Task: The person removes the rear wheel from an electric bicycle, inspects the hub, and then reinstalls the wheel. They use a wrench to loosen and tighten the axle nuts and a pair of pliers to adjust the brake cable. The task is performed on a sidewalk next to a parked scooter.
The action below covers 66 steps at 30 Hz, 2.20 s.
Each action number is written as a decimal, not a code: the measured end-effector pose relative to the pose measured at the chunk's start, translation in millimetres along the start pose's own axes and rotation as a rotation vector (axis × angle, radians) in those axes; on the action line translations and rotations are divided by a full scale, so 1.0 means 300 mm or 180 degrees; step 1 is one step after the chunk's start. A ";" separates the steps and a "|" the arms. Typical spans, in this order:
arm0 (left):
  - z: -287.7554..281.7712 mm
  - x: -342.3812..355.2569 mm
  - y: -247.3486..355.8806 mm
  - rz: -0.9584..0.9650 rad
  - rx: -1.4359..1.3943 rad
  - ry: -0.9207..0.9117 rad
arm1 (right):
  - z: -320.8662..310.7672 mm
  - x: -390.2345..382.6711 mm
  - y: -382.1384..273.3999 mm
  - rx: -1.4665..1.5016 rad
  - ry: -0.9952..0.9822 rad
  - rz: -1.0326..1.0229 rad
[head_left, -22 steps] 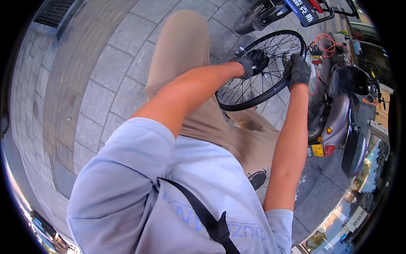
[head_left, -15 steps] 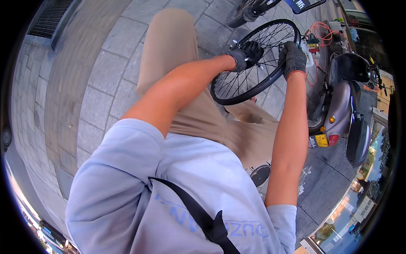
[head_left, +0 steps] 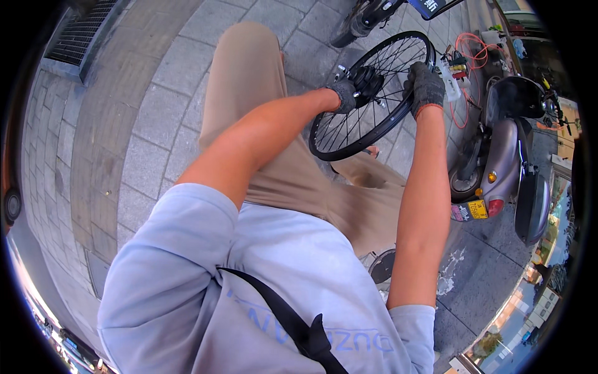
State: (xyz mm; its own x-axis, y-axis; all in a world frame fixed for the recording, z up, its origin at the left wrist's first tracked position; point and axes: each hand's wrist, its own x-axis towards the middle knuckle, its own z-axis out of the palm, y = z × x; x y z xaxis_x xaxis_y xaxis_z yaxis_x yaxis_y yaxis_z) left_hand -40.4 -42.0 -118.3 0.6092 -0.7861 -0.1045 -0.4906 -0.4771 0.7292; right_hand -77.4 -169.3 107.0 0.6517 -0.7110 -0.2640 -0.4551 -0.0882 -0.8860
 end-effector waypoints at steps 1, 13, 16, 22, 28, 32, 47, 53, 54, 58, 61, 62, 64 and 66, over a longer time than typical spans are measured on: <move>0.002 0.005 -0.010 -0.0043 -0.0024 -0.0129 | 0.006 -0.001 -0.004 -0.0006 0.0017 -0.0002; 0.111 0.033 -0.104 0.0368 -0.0232 0.0057 | 0.015 0.002 -0.008 -0.0036 0.0062 -0.0038; 0.113 0.029 -0.108 0.0355 -0.0300 0.0107 | 0.014 0.015 -0.007 0.0028 0.0014 -0.0049; 0.064 -0.014 -0.048 0.0390 0.0128 -0.0146 | 0.007 0.025 0.007 -0.0005 -0.0042 -0.0076; 0.026 -0.074 -0.022 0.0594 0.0335 -0.0355 | 0.019 0.017 -0.005 -0.0162 0.0021 -0.0050; -0.027 -0.139 0.047 0.0553 0.0523 -0.0930 | 0.000 -0.010 0.005 -0.0098 0.0035 -0.0022; -0.112 -0.241 0.025 0.0858 0.1232 -0.1503 | -0.011 -0.054 0.004 -0.0080 -0.0054 -0.0113; -0.052 -0.197 0.006 0.1087 0.1644 -0.1608 | -0.034 0.003 0.023 -0.0158 -0.0137 -0.0063; -0.057 -0.201 0.029 0.1086 0.1606 -0.1611 | -0.048 0.016 0.025 -0.0251 -0.0112 -0.0029; -0.048 -0.198 -0.009 0.1091 0.1816 -0.1645 | 0.003 0.004 -0.015 -0.0155 -0.0227 -0.0036; -0.066 -0.197 0.043 0.1224 0.1546 -0.1572 | -0.025 0.022 0.002 -0.0129 -0.0221 -0.0045; -0.083 -0.207 0.046 0.1229 0.1319 -0.1501 | -0.017 0.010 -0.002 -0.0189 -0.0166 -0.0019; -0.085 -0.217 0.039 0.1031 0.0925 -0.1413 | -0.008 -0.006 -0.018 -0.0165 -0.0163 0.0044; -0.065 -0.217 0.013 0.1082 0.1447 -0.1543 | 0.014 -0.025 -0.031 -0.0203 -0.0175 0.0069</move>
State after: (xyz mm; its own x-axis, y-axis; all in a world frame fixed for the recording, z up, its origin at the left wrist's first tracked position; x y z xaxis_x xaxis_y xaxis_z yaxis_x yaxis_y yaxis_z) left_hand -69.8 15.0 -95.6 0.0863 -0.9542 -0.2863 -0.8763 -0.2095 0.4339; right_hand -75.4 -160.2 115.6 0.6728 -0.6741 -0.3049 -0.5061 -0.1187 -0.8543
